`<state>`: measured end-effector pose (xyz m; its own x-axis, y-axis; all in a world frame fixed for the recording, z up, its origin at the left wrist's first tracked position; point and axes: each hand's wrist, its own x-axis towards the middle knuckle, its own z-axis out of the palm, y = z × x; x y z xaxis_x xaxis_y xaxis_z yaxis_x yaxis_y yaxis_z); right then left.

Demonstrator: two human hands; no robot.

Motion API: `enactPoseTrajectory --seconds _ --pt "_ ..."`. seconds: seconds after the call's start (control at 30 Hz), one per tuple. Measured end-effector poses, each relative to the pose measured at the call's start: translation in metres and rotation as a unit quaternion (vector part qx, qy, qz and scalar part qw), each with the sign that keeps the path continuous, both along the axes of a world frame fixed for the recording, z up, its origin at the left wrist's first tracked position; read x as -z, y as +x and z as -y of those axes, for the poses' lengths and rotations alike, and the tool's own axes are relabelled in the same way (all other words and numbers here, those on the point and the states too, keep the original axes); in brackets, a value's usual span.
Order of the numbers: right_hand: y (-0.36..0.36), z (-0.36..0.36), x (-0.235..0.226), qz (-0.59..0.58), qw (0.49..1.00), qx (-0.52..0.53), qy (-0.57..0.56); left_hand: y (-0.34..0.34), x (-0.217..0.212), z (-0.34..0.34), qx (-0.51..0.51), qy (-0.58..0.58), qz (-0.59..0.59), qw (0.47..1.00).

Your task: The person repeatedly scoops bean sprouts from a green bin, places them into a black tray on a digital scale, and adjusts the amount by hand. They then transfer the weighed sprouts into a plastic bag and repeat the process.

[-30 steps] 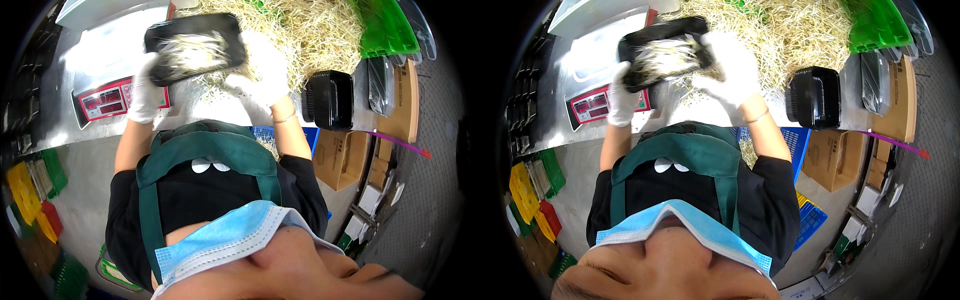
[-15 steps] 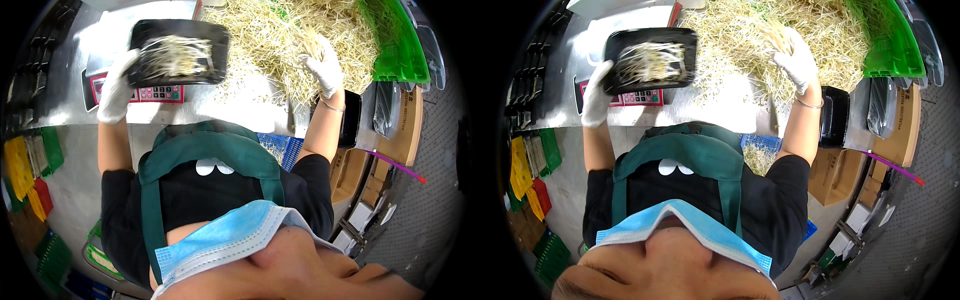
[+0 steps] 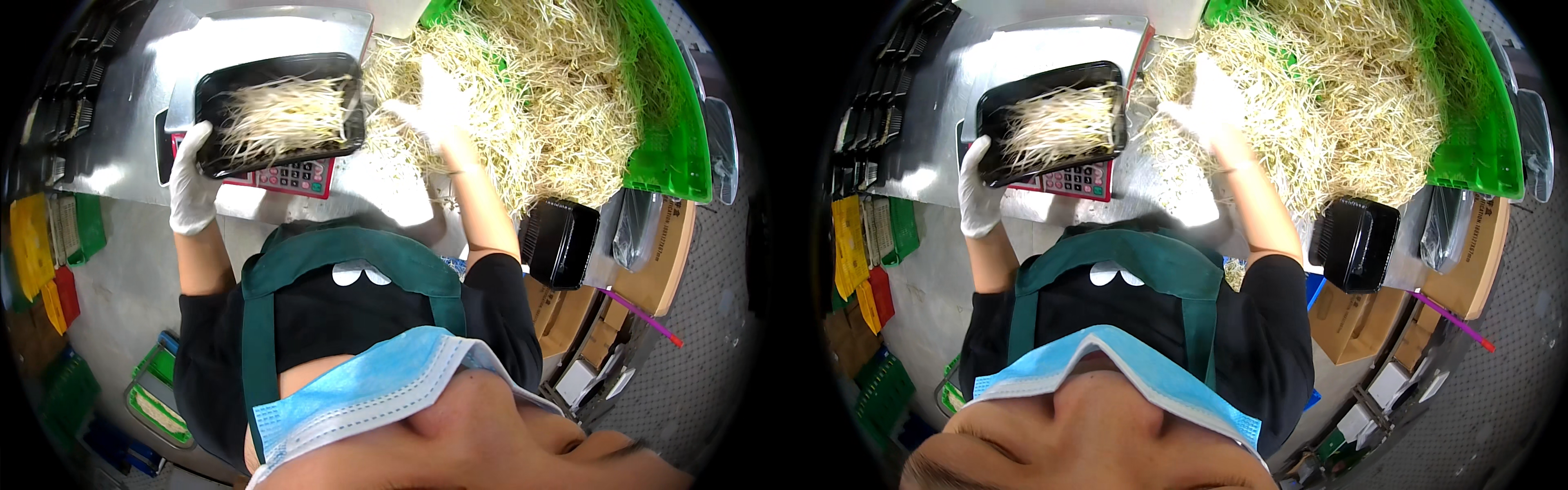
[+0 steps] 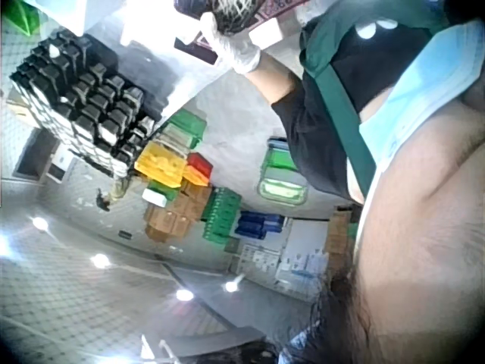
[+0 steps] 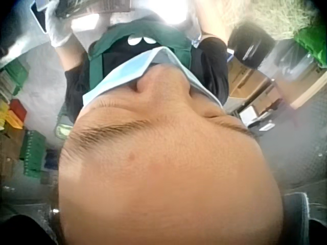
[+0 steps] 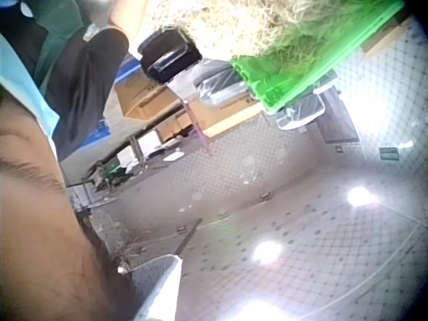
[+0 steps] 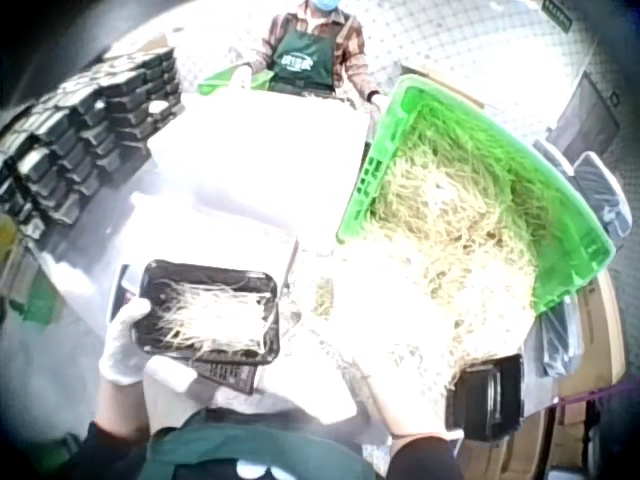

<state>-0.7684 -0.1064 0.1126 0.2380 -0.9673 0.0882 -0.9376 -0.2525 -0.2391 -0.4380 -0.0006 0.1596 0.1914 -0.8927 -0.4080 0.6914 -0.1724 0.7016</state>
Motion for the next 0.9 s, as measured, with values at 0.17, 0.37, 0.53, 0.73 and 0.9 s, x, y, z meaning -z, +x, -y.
enactPoseTrajectory --seconds 0.17,0.37,0.53,0.73,0.9 --pt "0.028 0.06 0.056 -0.158 0.987 0.011 -0.028 0.022 -0.003 -0.012 -0.032 -0.097 -0.005 0.995" --pt "-0.059 0.158 0.04 -0.154 0.979 0.083 0.103 0.026 -0.001 -0.006 -0.065 -0.074 -0.01 0.995" --pt "-0.007 0.114 0.004 -0.233 0.961 0.048 0.143 0.02 0.005 0.005 -0.07 -0.098 0.003 0.993" --pt "-0.031 0.094 0.02 -0.051 0.983 0.075 0.162 0.019 0.023 0.018 -0.054 -0.047 -0.068 0.995" --pt "-0.099 0.065 0.004 0.309 0.95 0.033 -0.034 0.02 0.027 0.02 0.003 -0.03 -0.044 0.999"
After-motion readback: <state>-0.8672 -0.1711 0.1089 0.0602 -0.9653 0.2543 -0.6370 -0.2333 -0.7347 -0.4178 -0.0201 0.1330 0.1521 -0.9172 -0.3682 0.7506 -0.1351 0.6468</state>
